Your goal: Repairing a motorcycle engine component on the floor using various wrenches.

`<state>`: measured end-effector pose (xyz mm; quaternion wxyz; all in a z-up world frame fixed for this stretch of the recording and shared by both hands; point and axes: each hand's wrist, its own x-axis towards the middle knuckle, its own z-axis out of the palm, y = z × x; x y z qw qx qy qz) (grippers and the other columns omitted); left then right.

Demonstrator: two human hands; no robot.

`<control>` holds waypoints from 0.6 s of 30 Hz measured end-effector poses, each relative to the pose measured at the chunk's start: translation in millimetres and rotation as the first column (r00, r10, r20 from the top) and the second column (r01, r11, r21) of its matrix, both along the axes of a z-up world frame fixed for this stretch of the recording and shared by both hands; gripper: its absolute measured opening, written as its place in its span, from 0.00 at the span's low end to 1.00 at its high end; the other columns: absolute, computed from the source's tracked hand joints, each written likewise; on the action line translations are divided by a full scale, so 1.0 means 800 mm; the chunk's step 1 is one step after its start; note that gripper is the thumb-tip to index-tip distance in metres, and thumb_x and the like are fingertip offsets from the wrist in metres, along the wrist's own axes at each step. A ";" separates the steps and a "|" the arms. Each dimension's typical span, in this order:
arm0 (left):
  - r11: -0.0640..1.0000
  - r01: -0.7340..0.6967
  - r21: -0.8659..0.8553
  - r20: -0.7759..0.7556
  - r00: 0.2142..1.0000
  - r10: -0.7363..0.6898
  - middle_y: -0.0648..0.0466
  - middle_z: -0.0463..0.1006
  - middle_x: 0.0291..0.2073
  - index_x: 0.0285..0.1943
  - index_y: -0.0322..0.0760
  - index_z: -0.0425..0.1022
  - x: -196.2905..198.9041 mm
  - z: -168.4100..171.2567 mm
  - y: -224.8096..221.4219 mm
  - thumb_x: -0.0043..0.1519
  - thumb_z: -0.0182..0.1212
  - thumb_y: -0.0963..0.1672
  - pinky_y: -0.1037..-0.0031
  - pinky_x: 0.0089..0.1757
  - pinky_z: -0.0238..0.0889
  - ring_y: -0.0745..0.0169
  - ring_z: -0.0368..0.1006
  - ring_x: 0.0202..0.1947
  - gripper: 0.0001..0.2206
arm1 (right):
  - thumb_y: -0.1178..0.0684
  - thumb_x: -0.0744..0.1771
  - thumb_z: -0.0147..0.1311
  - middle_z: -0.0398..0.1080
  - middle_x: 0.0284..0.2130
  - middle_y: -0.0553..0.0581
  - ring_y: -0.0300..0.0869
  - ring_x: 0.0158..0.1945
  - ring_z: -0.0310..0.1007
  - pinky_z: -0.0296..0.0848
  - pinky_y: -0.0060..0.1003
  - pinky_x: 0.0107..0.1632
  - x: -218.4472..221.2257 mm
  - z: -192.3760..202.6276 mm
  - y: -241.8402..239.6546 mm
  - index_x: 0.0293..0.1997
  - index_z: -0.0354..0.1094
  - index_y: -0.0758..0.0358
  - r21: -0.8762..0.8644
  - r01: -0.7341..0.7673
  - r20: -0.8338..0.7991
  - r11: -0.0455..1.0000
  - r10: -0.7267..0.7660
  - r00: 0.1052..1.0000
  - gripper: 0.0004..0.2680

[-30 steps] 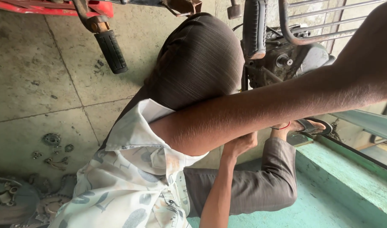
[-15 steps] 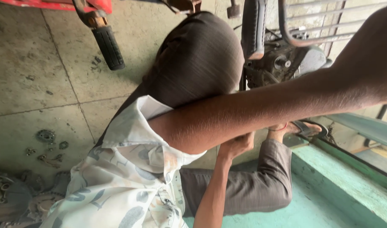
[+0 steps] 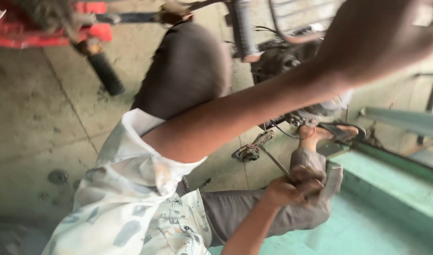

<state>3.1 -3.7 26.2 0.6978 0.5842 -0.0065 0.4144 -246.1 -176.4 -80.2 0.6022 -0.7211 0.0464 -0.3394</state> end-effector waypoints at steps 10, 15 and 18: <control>0.882 0.470 -0.004 -0.365 0.821 -0.439 0.51 0.80 0.31 0.50 0.35 0.73 -0.120 -0.021 -0.064 0.71 0.52 0.46 0.67 0.32 0.72 0.61 0.80 0.29 0.10 | 0.42 0.73 0.30 0.48 0.10 0.51 0.37 0.14 0.43 0.51 0.38 0.24 -0.026 0.149 -0.062 0.29 0.63 0.59 0.541 -0.177 0.139 0.822 0.121 0.983 0.18; 0.581 0.715 0.389 -0.228 0.685 -0.692 0.45 0.78 0.31 0.55 0.31 0.70 -0.222 -0.051 -0.085 0.65 0.52 0.46 0.68 0.27 0.71 0.54 0.77 0.24 0.15 | 0.33 0.74 0.31 0.46 0.11 0.45 0.34 0.17 0.40 0.49 0.33 0.28 -0.051 0.162 -0.178 0.21 0.57 0.52 0.588 -0.454 0.277 0.670 0.360 0.891 0.23; 0.498 0.530 0.686 -0.003 0.686 -0.727 0.48 0.77 0.29 0.48 0.34 0.71 -0.246 -0.092 -0.127 0.63 0.56 0.46 0.68 0.29 0.71 0.56 0.78 0.27 0.11 | 0.34 0.73 0.36 0.48 0.11 0.44 0.34 0.21 0.41 0.46 0.34 0.32 -0.054 0.151 -0.198 0.19 0.55 0.49 0.589 -0.564 0.255 0.579 0.529 0.810 0.21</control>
